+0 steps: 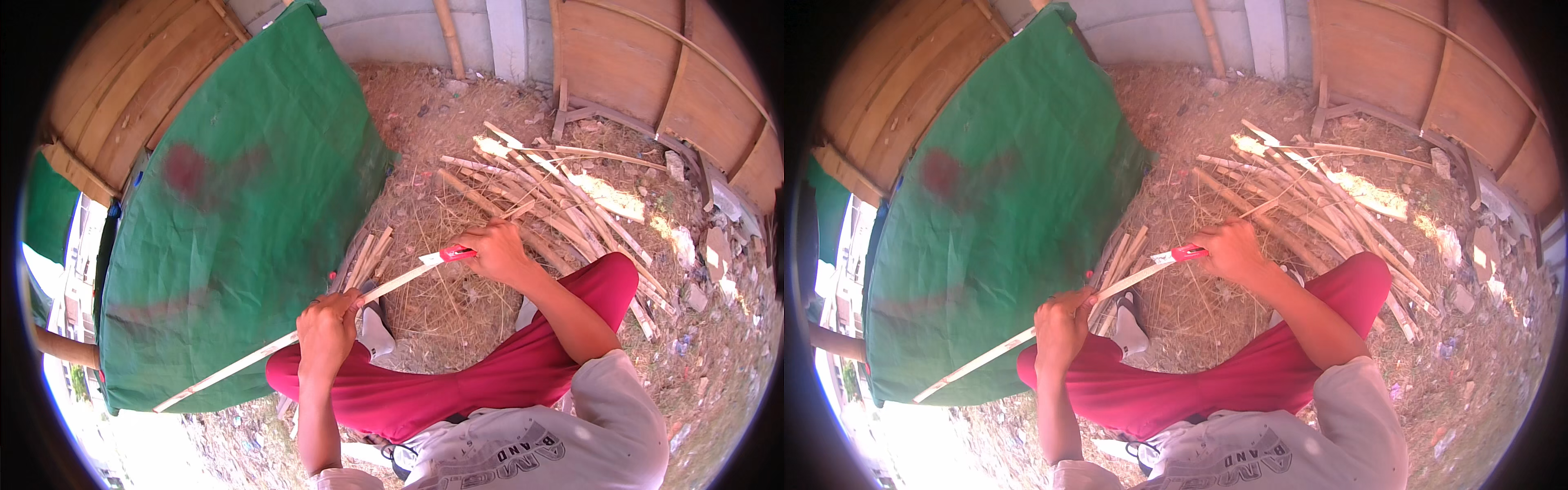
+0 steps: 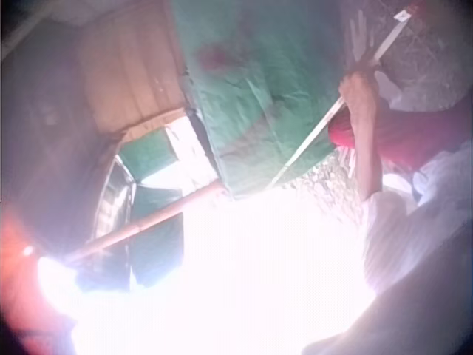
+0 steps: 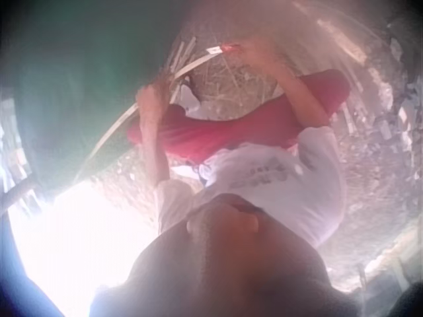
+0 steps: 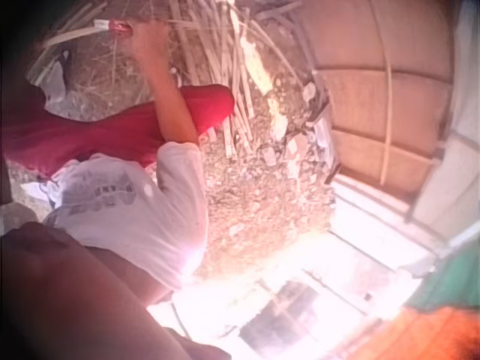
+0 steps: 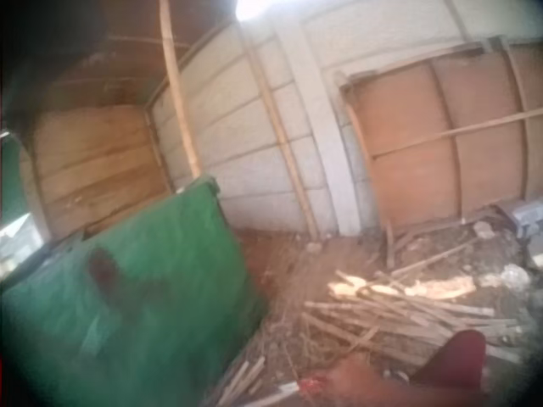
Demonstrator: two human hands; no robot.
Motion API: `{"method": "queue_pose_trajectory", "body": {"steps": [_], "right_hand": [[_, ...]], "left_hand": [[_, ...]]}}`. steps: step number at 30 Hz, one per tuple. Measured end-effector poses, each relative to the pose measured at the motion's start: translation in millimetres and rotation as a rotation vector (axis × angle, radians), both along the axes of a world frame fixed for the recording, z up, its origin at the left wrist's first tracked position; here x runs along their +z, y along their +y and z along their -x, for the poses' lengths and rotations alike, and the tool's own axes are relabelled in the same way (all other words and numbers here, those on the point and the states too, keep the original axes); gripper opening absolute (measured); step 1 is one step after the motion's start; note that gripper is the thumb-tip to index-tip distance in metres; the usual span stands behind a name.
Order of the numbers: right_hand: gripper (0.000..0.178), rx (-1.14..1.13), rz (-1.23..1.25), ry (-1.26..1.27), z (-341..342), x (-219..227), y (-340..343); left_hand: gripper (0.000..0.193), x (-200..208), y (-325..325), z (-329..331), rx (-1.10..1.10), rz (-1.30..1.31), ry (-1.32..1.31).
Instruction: The person sits cross-legged on the ground and uses a red utility knife to shave thin strips from a long bamboo stick. They hold the stick with their left hand and scrape along its length with the knife in their right hand, creating thin shavings that fall onto the ground.
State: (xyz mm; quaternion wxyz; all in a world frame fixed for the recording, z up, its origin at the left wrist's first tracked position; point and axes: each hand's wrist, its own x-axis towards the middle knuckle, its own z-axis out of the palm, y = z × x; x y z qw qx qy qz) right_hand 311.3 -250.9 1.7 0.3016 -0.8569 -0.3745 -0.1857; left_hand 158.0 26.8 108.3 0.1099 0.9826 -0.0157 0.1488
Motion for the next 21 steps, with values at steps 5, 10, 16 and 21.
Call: {"method": "queue_pose_trajectory", "body": {"steps": [5, 10, 16, 21], "right_hand": [[0.019, -0.103, 0.077, 0.024, -20, 21, -29], [0.018, -0.206, 0.089, 0.063, -28, 38, -58], [0.021, -0.348, 0.046, 0.083, -27, 38, -79], [0.029, -0.423, -0.010, 0.287, -26, 46, -79]], "left_hand": [[0.012, -7, -3, -14, 0.087, -0.015, -0.241], [0.007, -29, -3, -9, 0.090, -0.036, -0.558], [0.009, -62, -15, 12, 0.081, 0.202, -0.448], [0.013, -93, -20, 17, 0.144, 0.584, -0.173]]}}
